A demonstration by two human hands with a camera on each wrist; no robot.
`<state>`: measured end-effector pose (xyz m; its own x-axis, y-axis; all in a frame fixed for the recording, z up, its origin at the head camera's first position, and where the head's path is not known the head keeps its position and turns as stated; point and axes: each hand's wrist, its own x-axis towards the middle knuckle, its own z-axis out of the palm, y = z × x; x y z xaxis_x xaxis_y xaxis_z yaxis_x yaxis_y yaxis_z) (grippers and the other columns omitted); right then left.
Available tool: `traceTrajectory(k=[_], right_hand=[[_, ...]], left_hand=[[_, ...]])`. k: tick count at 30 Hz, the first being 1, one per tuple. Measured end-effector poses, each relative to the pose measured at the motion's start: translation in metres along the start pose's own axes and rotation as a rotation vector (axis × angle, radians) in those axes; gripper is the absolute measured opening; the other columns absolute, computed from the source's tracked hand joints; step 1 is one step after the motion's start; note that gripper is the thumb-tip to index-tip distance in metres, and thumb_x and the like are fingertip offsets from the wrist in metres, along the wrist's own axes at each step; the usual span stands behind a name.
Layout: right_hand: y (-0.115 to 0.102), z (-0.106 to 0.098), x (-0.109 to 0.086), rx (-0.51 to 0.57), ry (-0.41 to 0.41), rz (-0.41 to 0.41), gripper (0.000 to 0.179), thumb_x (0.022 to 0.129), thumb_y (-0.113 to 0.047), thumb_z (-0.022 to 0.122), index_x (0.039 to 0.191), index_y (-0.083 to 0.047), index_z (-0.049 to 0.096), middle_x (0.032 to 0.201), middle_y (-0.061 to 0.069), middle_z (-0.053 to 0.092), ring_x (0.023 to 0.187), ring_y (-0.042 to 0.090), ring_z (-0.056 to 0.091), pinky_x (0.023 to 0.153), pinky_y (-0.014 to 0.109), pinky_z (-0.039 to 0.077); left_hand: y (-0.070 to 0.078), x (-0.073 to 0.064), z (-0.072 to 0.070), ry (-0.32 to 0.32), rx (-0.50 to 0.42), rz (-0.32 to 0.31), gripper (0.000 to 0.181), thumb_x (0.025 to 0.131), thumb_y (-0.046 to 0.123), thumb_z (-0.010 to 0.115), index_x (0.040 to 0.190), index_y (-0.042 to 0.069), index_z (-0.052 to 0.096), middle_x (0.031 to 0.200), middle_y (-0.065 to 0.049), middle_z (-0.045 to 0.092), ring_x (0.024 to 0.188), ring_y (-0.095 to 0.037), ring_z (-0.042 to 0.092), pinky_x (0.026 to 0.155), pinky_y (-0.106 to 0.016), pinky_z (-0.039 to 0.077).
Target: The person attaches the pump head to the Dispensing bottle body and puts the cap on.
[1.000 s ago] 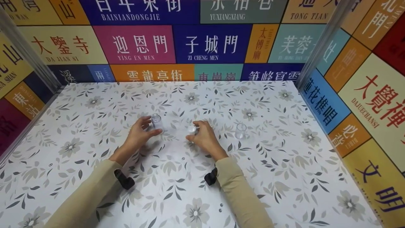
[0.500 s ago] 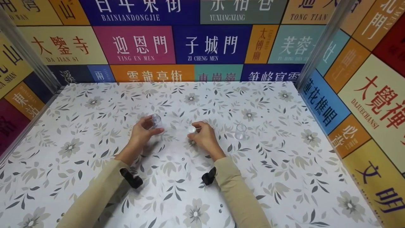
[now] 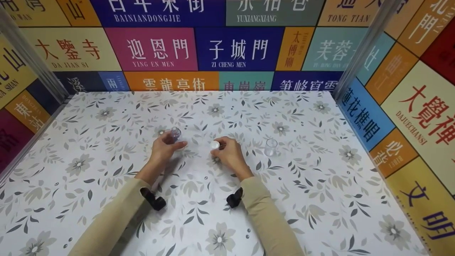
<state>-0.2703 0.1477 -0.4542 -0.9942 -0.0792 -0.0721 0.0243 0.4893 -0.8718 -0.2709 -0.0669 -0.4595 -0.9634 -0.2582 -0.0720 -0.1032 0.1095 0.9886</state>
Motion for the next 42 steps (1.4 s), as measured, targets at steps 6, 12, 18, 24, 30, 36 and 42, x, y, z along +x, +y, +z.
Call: traceTrajectory(k=[6,12,18,24,30,36,42], right_hand=[[-0.001,0.0,0.003,0.001,0.006,0.002,0.044,0.079,-0.003,0.079,0.122,-0.003,0.068,0.112,0.018,0.074,0.097,0.023,0.07,0.081,0.024,0.057],[-0.002,0.001,0.003,0.022,0.003,-0.006,0.043,0.08,-0.001,0.078,0.121,-0.002,0.068,0.111,0.019,0.073,0.092,0.018,0.07,0.076,0.022,0.058],[0.0,0.004,0.001,0.035,0.009,-0.016,0.042,0.08,-0.001,0.077,0.121,-0.001,0.067,0.113,0.02,0.072,0.098,0.025,0.071,0.075,0.022,0.058],[0.002,0.006,0.001,0.036,0.022,-0.027,0.041,0.08,-0.002,0.076,0.121,-0.001,0.067,0.116,0.019,0.071,0.106,0.029,0.069,0.082,0.024,0.057],[-0.002,0.004,0.001,0.038,-0.012,0.008,0.043,0.082,-0.003,0.075,0.124,-0.005,0.066,0.121,0.017,0.067,0.109,0.029,0.068,0.08,0.025,0.058],[-0.009,0.003,0.002,0.057,-0.035,0.02,0.045,0.085,-0.003,0.072,0.129,-0.006,0.064,0.126,0.017,0.064,0.115,0.03,0.066,0.08,0.024,0.057],[-0.016,0.003,0.003,0.058,-0.016,-0.02,0.042,0.087,-0.006,0.072,0.128,-0.005,0.065,0.127,0.019,0.064,0.115,0.032,0.066,0.081,0.023,0.057]], left_hand=[[0.004,0.0,0.001,0.036,0.003,-0.021,0.05,0.08,-0.001,0.078,0.127,-0.003,0.063,0.132,-0.024,0.064,0.127,-0.033,0.06,0.111,-0.037,0.046],[0.003,0.0,0.001,0.042,0.011,-0.027,0.049,0.08,0.0,0.078,0.127,-0.003,0.064,0.131,-0.024,0.065,0.126,-0.033,0.061,0.111,-0.038,0.046],[-0.001,0.0,0.0,0.02,-0.022,-0.079,0.055,0.08,0.002,0.079,0.131,-0.003,0.062,0.14,-0.023,0.059,0.135,-0.033,0.054,0.116,-0.037,0.042],[-0.003,0.0,-0.001,0.004,-0.016,-0.09,0.054,0.08,0.004,0.079,0.132,0.0,0.062,0.14,-0.021,0.059,0.135,-0.032,0.055,0.115,-0.037,0.042],[-0.005,-0.001,-0.001,0.014,0.01,-0.063,0.051,0.08,0.006,0.08,0.129,0.003,0.065,0.133,-0.019,0.065,0.129,-0.03,0.06,0.113,-0.036,0.045],[-0.005,-0.001,0.0,0.03,0.005,-0.052,0.048,0.079,0.005,0.081,0.125,0.003,0.068,0.128,-0.019,0.068,0.125,-0.03,0.063,0.111,-0.035,0.046],[-0.005,-0.001,-0.001,0.028,0.008,-0.042,0.048,0.079,0.005,0.081,0.125,0.002,0.067,0.129,-0.019,0.067,0.126,-0.03,0.063,0.112,-0.035,0.046]])
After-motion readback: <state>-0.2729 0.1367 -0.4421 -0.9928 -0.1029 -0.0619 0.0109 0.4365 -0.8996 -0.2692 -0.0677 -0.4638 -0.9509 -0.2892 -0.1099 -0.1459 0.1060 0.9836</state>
